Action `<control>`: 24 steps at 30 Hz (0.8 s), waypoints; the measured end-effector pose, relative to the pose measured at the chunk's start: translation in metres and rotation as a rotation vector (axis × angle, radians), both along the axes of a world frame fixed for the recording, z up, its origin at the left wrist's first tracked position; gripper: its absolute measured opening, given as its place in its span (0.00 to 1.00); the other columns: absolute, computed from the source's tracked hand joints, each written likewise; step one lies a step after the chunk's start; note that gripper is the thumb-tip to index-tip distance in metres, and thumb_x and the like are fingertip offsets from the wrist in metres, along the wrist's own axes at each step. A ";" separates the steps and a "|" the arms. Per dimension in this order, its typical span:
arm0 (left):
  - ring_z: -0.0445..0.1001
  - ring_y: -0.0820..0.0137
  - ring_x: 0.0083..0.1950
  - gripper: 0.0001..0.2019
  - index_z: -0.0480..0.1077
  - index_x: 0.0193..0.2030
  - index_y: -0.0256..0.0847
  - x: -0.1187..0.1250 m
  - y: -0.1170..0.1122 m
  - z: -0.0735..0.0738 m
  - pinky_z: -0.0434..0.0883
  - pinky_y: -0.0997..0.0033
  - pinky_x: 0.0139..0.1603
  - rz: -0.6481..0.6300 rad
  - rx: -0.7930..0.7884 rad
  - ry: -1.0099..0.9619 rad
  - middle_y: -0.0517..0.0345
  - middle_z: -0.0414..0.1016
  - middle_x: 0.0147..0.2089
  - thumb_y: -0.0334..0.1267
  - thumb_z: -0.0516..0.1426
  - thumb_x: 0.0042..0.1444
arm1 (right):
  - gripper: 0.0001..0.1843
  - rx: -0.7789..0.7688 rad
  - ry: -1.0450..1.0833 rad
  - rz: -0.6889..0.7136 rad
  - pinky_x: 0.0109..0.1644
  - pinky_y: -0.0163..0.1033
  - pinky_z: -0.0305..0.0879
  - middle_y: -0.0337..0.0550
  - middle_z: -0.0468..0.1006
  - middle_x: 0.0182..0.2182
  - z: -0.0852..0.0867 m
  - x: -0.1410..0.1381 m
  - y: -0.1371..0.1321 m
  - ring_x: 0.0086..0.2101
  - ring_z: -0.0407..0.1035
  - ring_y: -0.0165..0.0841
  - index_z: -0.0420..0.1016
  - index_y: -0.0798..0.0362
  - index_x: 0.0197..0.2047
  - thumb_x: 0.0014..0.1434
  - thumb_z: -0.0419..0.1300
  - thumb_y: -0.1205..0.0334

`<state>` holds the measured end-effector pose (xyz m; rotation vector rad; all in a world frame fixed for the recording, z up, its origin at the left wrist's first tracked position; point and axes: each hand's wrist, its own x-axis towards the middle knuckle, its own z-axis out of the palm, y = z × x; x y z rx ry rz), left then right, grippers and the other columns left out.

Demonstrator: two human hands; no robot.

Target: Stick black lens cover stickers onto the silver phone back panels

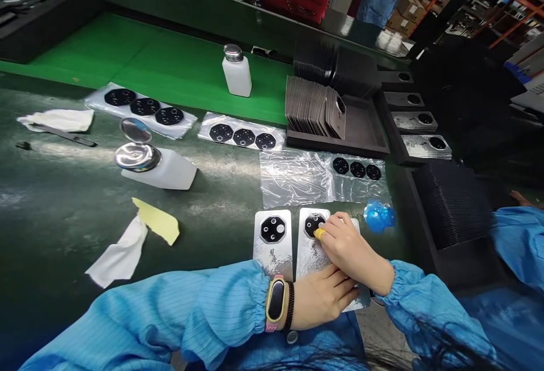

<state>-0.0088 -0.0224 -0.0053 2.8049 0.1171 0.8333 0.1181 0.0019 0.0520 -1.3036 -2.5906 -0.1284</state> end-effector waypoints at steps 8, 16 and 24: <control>0.75 0.67 0.50 0.13 0.75 0.47 0.36 0.002 0.000 -0.002 0.67 0.67 0.58 -0.018 0.037 0.004 0.54 0.80 0.46 0.28 0.50 0.63 | 0.14 0.035 0.080 -0.004 0.39 0.39 0.58 0.38 0.71 0.23 -0.001 -0.004 0.016 0.29 0.59 0.32 0.69 0.55 0.28 0.62 0.51 0.76; 0.75 0.70 0.49 0.18 0.76 0.46 0.38 0.003 -0.003 -0.001 0.68 0.70 0.56 0.021 0.028 0.001 0.59 0.80 0.45 0.28 0.45 0.66 | 0.18 0.103 -0.026 0.086 0.40 0.39 0.57 0.39 0.68 0.22 -0.004 -0.005 0.015 0.28 0.58 0.32 0.69 0.56 0.26 0.62 0.47 0.79; 0.76 0.69 0.46 0.11 0.76 0.44 0.39 0.004 -0.003 -0.004 0.70 0.70 0.54 0.023 0.015 -0.032 0.58 0.80 0.43 0.30 0.53 0.62 | 0.20 0.141 -0.079 0.102 0.43 0.41 0.58 0.38 0.68 0.22 -0.003 -0.006 0.014 0.28 0.59 0.31 0.69 0.56 0.24 0.61 0.46 0.81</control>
